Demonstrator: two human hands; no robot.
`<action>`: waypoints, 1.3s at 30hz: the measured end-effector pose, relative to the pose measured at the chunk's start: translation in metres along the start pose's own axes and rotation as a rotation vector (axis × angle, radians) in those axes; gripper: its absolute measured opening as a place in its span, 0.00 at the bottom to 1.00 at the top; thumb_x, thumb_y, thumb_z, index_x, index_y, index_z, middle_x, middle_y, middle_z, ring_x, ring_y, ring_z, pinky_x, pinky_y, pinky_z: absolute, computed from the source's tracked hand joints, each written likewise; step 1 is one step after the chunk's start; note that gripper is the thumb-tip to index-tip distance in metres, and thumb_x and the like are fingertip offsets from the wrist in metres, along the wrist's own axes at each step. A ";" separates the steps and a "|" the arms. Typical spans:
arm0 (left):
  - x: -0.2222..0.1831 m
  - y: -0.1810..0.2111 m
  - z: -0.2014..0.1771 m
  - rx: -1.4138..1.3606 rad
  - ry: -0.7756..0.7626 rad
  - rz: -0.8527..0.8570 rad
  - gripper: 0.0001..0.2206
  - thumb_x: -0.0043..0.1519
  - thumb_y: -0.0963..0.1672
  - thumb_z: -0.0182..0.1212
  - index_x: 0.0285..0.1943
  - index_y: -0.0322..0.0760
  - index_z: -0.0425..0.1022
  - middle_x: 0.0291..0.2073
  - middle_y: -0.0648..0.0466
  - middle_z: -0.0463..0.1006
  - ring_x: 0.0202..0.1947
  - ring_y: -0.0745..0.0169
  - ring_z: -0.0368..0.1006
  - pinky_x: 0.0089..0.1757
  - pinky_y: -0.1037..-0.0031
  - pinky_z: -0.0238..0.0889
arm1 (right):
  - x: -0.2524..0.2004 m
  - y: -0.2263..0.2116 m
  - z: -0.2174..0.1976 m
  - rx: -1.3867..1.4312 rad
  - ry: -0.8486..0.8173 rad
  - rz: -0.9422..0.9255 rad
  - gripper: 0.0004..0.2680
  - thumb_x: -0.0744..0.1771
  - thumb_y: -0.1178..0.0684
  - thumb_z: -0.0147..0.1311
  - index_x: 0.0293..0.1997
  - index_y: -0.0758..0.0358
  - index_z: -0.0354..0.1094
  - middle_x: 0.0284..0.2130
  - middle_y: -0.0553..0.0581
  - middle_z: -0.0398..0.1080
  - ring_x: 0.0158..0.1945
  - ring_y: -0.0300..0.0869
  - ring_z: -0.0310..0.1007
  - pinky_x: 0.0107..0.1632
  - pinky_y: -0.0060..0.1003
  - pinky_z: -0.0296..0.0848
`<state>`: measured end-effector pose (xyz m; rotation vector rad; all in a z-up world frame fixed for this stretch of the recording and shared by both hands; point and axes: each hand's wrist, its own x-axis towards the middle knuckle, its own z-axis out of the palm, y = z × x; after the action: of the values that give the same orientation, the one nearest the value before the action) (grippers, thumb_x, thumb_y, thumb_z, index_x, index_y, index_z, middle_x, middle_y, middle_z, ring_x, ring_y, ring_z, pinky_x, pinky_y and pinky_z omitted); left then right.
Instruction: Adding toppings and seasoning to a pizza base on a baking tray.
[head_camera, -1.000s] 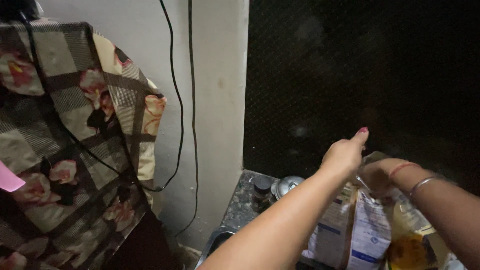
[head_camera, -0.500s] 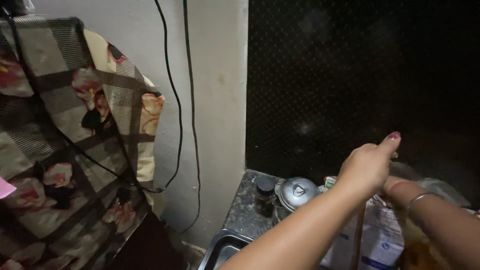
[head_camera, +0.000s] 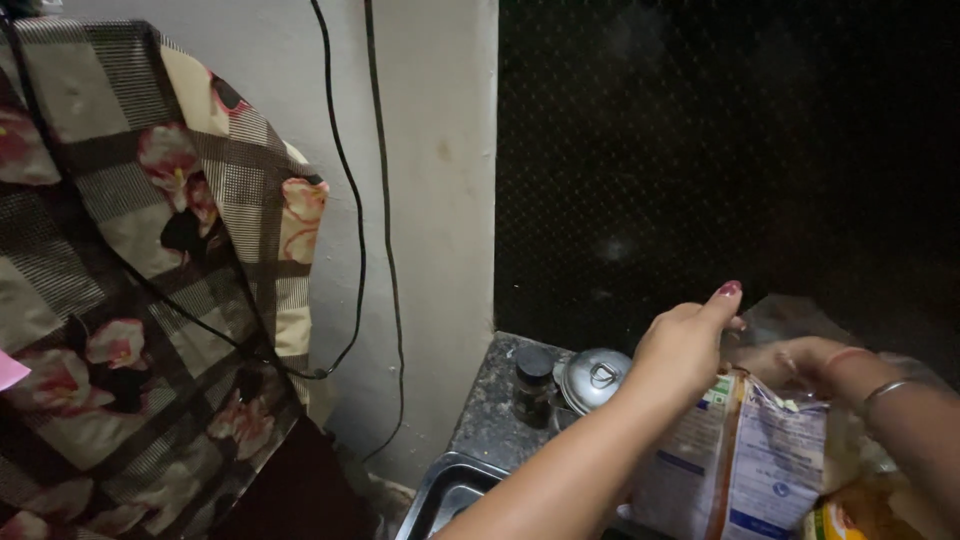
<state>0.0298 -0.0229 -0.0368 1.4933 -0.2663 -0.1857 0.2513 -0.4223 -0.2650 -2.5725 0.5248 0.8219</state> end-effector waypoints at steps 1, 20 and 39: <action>0.000 -0.002 0.000 0.001 0.000 -0.001 0.30 0.65 0.59 0.48 0.46 0.29 0.81 0.35 0.40 0.81 0.37 0.50 0.77 0.43 0.64 0.68 | -0.002 -0.002 0.001 0.010 0.000 0.003 0.13 0.67 0.45 0.54 0.46 0.65 0.79 0.35 0.63 0.76 0.36 0.51 0.69 0.40 0.47 0.67; 0.000 -0.019 0.011 -0.149 -0.053 -0.095 0.28 0.67 0.58 0.50 0.47 0.28 0.78 0.40 0.47 0.81 0.30 0.64 0.74 0.34 0.72 0.66 | -0.017 -0.030 0.022 0.216 0.051 -0.042 0.13 0.63 0.52 0.56 0.49 0.64 0.79 0.44 0.65 0.75 0.51 0.56 0.75 0.50 0.52 0.75; 0.012 -0.053 -0.012 -0.193 0.129 -0.142 0.23 0.65 0.56 0.54 0.40 0.32 0.79 0.26 0.51 0.76 0.25 0.62 0.70 0.31 0.71 0.63 | 0.048 0.006 0.051 0.273 -0.009 -0.219 0.22 0.67 0.35 0.46 0.65 0.55 0.71 0.62 0.57 0.74 0.66 0.46 0.69 0.66 0.46 0.63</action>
<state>0.0471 -0.0192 -0.0897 1.3268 -0.0368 -0.2208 0.2614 -0.4143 -0.3345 -2.3232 0.3192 0.6382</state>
